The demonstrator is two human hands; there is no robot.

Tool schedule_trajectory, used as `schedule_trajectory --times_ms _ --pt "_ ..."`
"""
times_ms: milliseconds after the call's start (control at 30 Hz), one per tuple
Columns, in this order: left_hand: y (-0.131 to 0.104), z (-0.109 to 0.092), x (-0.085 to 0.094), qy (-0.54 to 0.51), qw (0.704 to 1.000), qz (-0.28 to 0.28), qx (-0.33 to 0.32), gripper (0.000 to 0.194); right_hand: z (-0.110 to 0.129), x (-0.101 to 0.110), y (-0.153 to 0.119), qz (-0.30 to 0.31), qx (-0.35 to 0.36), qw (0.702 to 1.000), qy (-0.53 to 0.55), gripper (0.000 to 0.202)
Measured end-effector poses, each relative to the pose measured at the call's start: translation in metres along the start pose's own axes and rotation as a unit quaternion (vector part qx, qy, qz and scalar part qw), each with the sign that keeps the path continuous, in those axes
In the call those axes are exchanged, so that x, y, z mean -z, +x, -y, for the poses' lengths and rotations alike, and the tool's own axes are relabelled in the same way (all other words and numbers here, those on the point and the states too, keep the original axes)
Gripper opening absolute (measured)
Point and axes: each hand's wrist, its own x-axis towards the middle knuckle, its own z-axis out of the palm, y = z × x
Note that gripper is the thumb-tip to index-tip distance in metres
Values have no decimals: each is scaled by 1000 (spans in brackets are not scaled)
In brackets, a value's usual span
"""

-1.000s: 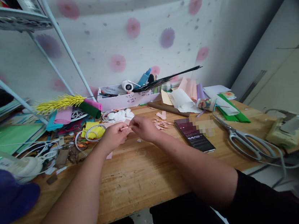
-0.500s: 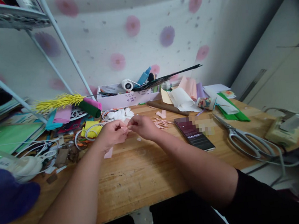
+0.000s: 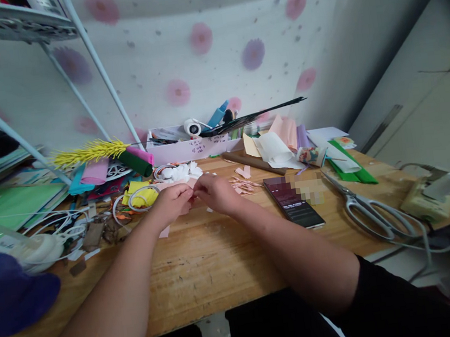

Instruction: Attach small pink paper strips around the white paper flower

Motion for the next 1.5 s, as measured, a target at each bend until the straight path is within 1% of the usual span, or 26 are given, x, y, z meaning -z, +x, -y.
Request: schedule_trajectory --times_ms 100,200,233,300,367,433,467,500,600,633,700,867,1033,1133,1200,1267,1367,1433,1500 --pt "-1 -1 0 -35 999 -20 14 20 0 -1 0 2 11 1000 14 9" --pt "-1 -1 -2 -27 998 -48 1 16 0 -2 1 -4 -34 997 67 11" --pt "0 -1 -2 -6 998 -61 -8 15 1 -3 1 -7 -54 995 81 11" --pt "2 0 -3 71 992 -96 -34 14 3 -3 2 -7 -93 991 96 11" --pt "4 1 -4 171 973 -137 -75 14 4 -3 3 -4 -123 987 99 11" --pt "5 1 -4 232 953 -160 -107 15 4 -3 3 -6 -129 987 90 11" --pt "5 1 -4 232 954 -158 -110 16 3 -3 3 -12 -121 989 79 10" --pt "4 1 -4 209 962 -146 -102 17 2 -3 3 -20 -106 992 63 10" --pt "2 0 -4 79 993 -74 -48 23 0 -3 2 -38 -49 998 15 6" --pt "1 -1 -4 43 997 -53 -34 24 -1 -3 2 -36 -34 999 4 6" --pt "0 -1 -4 5 999 -28 -16 24 -1 -3 1 -26 -11 1000 -14 6" --pt "1 0 -3 -30 999 -6 22 16 1 -2 -1 0 1 999 -44 9" --pt "2 6 -2 -11 1000 -17 8 11 1 -4 1 6 -16 999 -45 9" --pt "2 8 -1 27 999 -31 -5 10 2 -4 1 17 -36 998 -49 11" --pt "3 9 0 96 994 -52 -22 10 3 -4 1 26 -44 997 -54 12" --pt "4 8 0 196 976 -76 -54 9 4 -4 1 33 -53 996 -56 12" --pt "5 6 -1 315 937 -113 -99 6 2 -7 2 44 -80 995 -43 12" --pt "5 5 -2 346 922 -130 -113 5 0 -9 2 42 -100 994 -29 12" --pt "5 4 -5 352 917 -145 -119 6 0 -10 2 31 -116 992 -28 12"
